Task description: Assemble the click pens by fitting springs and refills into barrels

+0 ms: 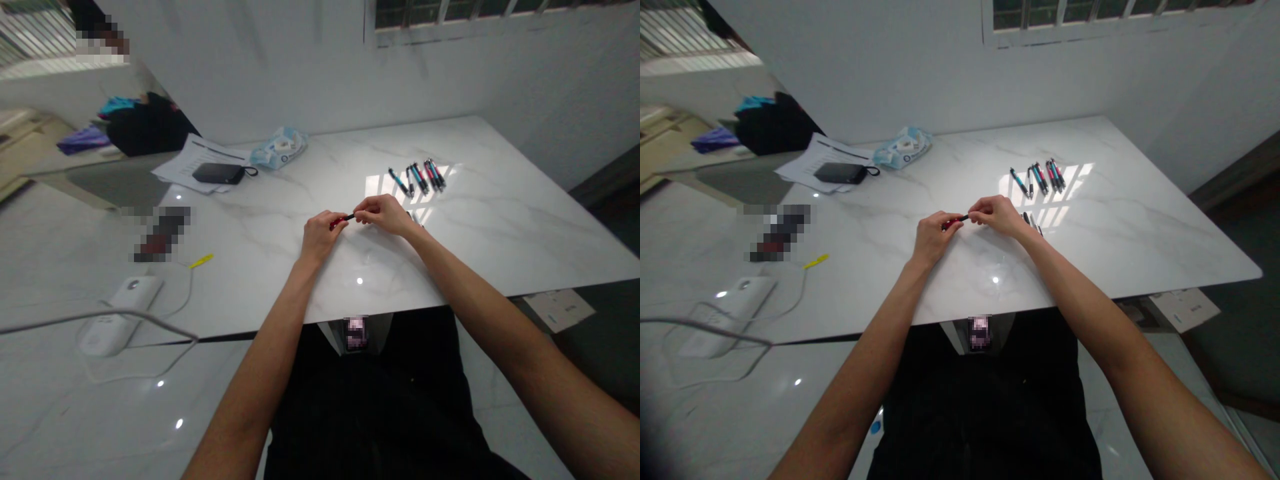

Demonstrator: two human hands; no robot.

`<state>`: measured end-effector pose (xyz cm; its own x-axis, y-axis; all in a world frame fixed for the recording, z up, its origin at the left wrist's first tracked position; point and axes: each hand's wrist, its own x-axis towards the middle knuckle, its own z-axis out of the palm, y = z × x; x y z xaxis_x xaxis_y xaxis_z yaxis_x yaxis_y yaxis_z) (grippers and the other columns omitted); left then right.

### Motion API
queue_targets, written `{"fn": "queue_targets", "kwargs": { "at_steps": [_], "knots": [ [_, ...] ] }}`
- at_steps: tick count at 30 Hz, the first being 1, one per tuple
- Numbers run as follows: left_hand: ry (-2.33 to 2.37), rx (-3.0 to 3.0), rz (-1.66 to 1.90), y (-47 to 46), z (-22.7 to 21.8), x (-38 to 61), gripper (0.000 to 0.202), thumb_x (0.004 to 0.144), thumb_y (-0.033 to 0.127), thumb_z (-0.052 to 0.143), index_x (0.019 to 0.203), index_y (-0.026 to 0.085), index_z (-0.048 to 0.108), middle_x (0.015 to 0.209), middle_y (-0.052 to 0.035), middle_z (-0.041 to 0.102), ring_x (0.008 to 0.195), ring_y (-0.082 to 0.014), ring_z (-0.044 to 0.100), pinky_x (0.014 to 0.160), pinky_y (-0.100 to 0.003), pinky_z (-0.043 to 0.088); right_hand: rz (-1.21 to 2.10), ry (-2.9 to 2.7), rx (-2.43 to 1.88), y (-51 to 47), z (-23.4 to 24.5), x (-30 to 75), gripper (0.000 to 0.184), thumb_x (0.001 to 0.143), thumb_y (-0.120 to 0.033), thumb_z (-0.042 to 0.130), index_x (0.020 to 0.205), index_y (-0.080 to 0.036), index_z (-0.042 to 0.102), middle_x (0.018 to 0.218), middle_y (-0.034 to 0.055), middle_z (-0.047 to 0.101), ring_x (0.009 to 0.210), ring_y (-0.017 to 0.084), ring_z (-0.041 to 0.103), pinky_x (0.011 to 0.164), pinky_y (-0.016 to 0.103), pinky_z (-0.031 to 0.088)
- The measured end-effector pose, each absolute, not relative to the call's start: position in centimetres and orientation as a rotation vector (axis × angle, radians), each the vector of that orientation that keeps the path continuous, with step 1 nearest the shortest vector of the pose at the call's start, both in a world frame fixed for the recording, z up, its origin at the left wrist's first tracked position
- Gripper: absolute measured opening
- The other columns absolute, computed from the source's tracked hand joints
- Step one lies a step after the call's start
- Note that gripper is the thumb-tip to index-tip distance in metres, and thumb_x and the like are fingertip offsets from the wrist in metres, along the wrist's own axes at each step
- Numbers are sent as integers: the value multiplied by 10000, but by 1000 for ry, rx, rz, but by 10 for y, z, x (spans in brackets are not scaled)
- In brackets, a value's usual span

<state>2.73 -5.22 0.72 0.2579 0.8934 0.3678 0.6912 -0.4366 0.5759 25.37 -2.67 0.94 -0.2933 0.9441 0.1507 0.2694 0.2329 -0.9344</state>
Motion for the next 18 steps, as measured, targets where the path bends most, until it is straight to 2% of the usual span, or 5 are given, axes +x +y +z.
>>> {"fn": "queue_targets", "kwargs": {
  "at_steps": [3,8,12,16,18],
  "knots": [
    [1474,2232,971,-53,8,28,187,985,266,772,1150,265,859,1030,-62,811,931,-222,739,917,-347,551,1013,-1788,-1193,-29,11,253,410,927,-566,736,815,-175,794,732,79,774,659,175,675,678,347,535],
    [1485,2229,988,-53,8,28,167,985,277,774,1123,256,865,1021,-60,823,913,-221,738,909,-347,551,1037,-1771,-1094,-28,12,258,351,873,-468,823,1051,-167,800,832,70,794,742,187,703,708,340,541],
    [1484,2223,981,-52,9,27,200,978,268,779,1163,267,857,1047,-56,831,926,-221,746,922,-353,559,1062,-1750,-1129,-26,10,259,323,908,-497,780,928,-175,792,807,79,785,739,193,707,724,355,559],
    [1475,2225,981,-52,9,27,199,973,244,781,1158,256,854,1091,-63,840,967,-228,762,955,-367,566,973,-1799,-1109,-27,11,259,325,881,-499,805,981,-190,806,870,72,802,766,195,705,730,347,553],
    [1474,2220,976,-53,9,27,192,965,239,787,1145,256,851,1110,-65,843,987,-232,770,970,-373,571,934,-1833,-1144,-28,13,259,321,896,-508,782,925,-190,807,839,66,796,737,188,688,711,339,539]
  ]
}}
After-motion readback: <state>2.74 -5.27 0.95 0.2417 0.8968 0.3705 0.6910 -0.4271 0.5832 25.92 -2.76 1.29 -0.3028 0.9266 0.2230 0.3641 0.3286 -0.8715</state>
